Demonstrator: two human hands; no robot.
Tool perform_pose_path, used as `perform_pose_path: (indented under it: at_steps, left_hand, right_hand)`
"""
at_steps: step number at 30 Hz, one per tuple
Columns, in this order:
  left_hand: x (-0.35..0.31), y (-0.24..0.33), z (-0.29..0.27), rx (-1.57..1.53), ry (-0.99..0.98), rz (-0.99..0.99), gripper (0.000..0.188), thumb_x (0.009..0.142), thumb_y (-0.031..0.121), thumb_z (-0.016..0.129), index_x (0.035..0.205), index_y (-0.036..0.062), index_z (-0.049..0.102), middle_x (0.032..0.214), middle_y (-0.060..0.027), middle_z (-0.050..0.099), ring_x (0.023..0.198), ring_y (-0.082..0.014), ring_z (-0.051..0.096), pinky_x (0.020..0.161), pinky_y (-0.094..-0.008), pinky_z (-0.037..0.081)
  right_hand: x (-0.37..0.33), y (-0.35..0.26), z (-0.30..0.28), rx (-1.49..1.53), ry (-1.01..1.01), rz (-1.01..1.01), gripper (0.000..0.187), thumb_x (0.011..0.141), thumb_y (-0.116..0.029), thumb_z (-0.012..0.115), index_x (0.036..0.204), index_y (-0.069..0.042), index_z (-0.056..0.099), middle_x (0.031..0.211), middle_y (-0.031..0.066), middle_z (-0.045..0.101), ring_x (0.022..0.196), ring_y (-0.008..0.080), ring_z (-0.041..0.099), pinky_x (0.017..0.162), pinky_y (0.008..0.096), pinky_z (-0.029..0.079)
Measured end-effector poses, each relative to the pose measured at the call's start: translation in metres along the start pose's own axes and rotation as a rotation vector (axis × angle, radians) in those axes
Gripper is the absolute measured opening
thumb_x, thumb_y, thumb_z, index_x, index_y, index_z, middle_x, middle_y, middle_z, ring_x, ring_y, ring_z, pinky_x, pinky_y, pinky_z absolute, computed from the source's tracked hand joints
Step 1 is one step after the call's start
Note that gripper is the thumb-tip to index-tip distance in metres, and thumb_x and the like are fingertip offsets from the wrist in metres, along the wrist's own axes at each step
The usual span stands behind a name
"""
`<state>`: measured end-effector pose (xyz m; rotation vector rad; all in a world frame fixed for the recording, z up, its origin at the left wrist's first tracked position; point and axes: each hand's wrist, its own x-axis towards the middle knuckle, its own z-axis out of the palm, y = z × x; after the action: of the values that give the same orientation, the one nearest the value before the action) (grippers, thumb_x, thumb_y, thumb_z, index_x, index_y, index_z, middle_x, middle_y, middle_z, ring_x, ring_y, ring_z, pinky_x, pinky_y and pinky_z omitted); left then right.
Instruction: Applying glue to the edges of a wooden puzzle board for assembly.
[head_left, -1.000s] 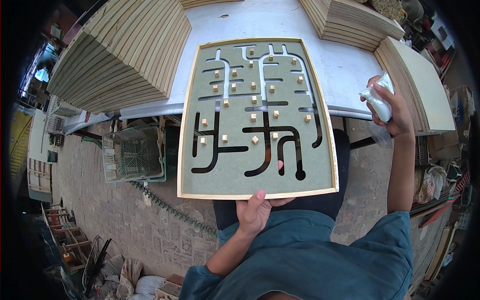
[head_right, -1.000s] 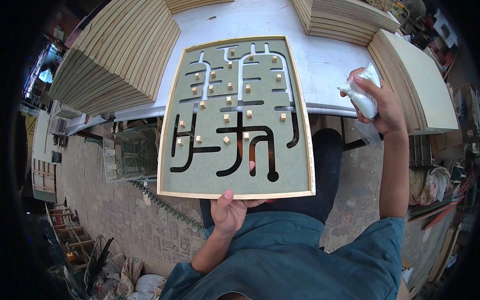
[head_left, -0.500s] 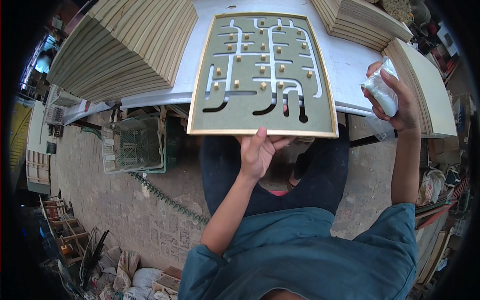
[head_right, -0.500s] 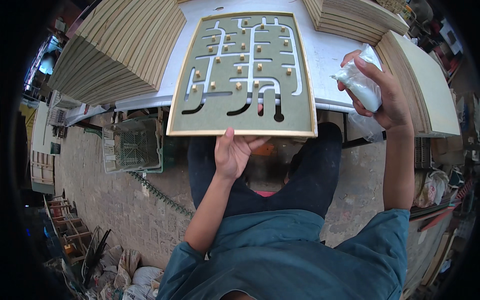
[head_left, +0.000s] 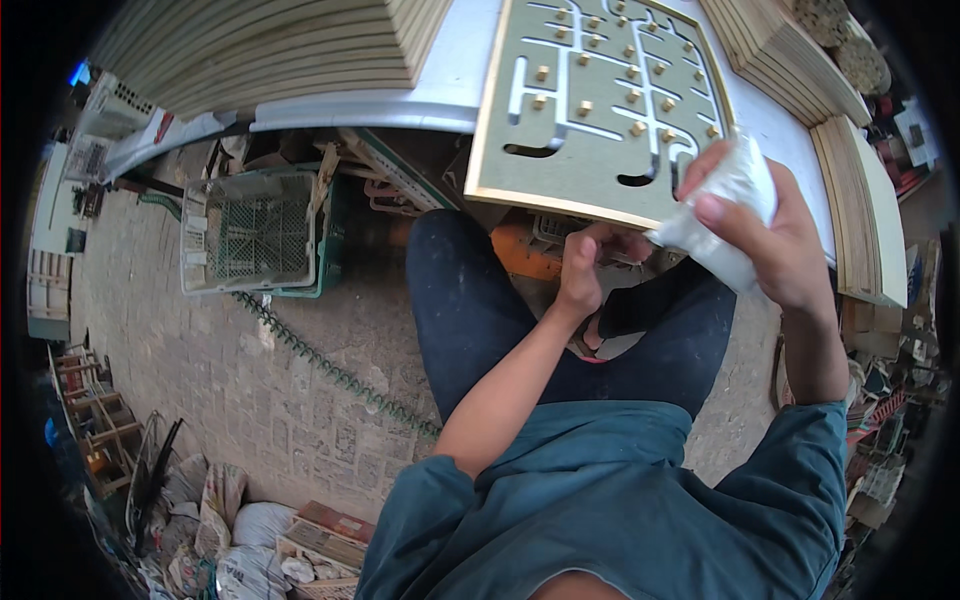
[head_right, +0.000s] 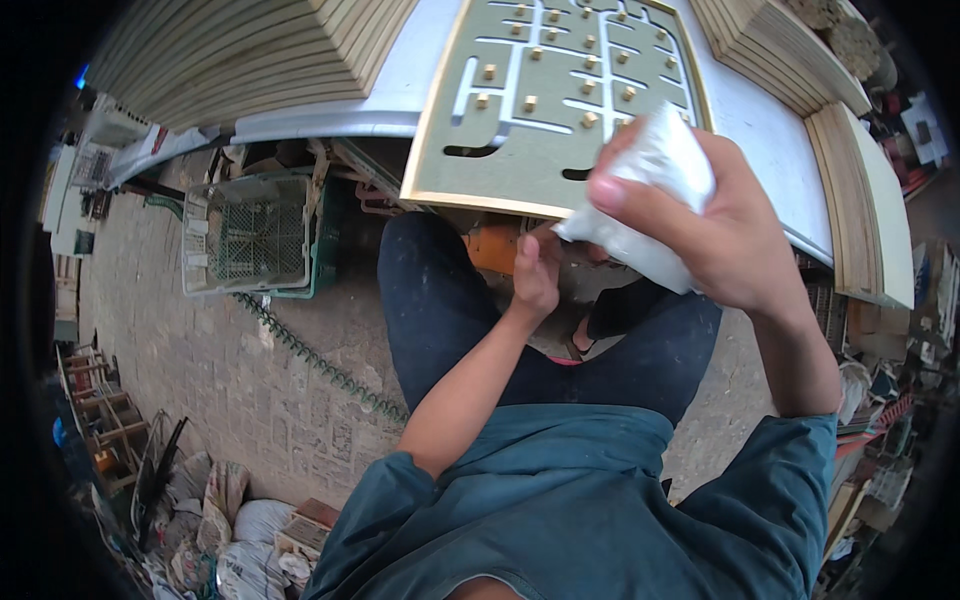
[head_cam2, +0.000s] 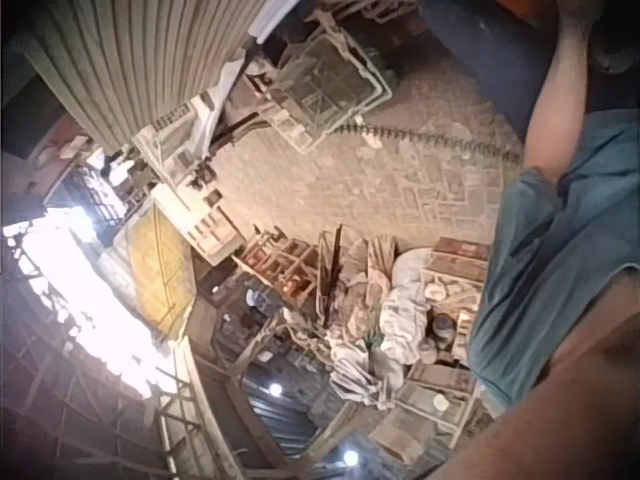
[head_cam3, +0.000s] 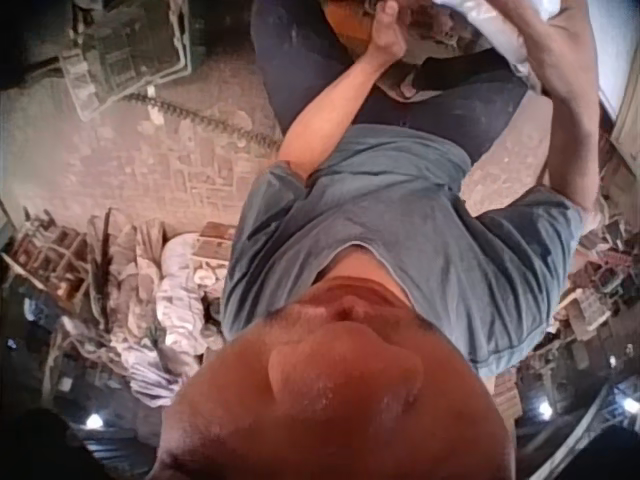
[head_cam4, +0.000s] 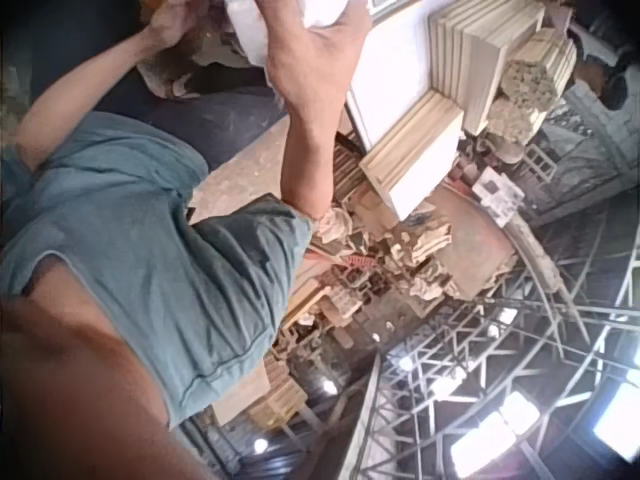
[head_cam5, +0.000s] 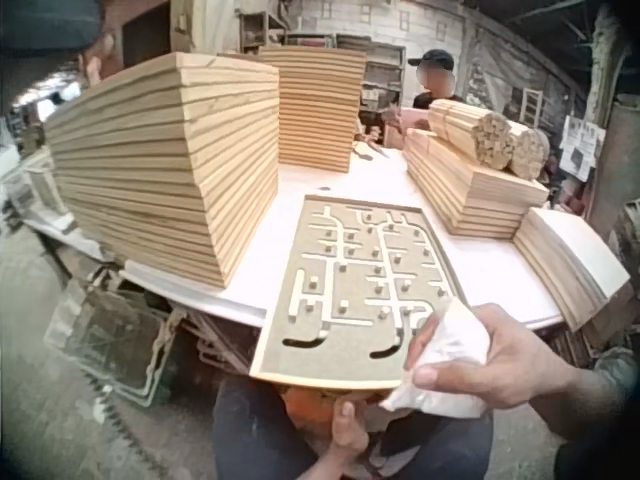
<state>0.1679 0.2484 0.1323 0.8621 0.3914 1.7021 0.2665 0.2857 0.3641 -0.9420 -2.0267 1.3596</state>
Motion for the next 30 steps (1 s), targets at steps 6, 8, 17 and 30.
perform_pose_path:
  at_steps: [6,8,17,30]
  left_hand:
    - [0.016,0.022,-0.006,-0.208,0.569,-0.038,0.047,0.094,0.048,0.033,0.117,0.0093,0.047,0.106,-0.0033,0.056,0.103,-0.0172,0.052,0.087,-0.0343,0.042]
    - [0.021,0.027,-0.012,-0.204,0.620,-0.067,0.046,0.094,0.046,0.034,0.112,0.0064,0.049,0.100,-0.0055,0.058,0.090,-0.0165,0.056,0.077,-0.0326,0.044]
    - [0.027,0.032,-0.025,-0.203,0.677,-0.264,0.031,0.096,0.029,0.042,0.082,0.0059,0.057,0.064,0.0010,0.054,0.054,-0.0052,0.047,0.051,-0.0194,0.038]
    - [0.031,0.027,-0.022,-0.187,0.640,-0.335,0.026,0.095,0.022,0.045,0.084,0.0018,0.058,0.065,-0.0005,0.054,0.054,-0.0057,0.048,0.049,-0.0197,0.038]
  right_hand:
    - [0.050,-0.010,0.062,-0.179,-0.126,0.080,0.022,0.089,-0.023,0.061,0.096,-0.003,0.058,0.084,0.0054,0.061,0.078,0.0106,0.060,0.067,0.0244,0.046]
    - [0.059,-0.004,0.073,-0.359,-0.080,-0.129,0.022,0.088,-0.022,0.062,0.095,-0.002,0.058,0.081,0.0044,0.061,0.076,0.0100,0.059,0.066,0.0235,0.045]
    - [0.085,0.010,0.097,-0.531,-0.006,-0.333,0.025,0.084,-0.025,0.066,0.086,-0.001,0.061,0.067,0.0084,0.062,0.060,0.0143,0.061,0.055,0.0285,0.046]
    - [0.089,0.015,0.099,-0.535,-0.039,-0.352,0.019,0.084,-0.019,0.066,0.089,-0.001,0.060,0.072,0.0077,0.063,0.064,0.0132,0.061,0.058,0.0270,0.046]
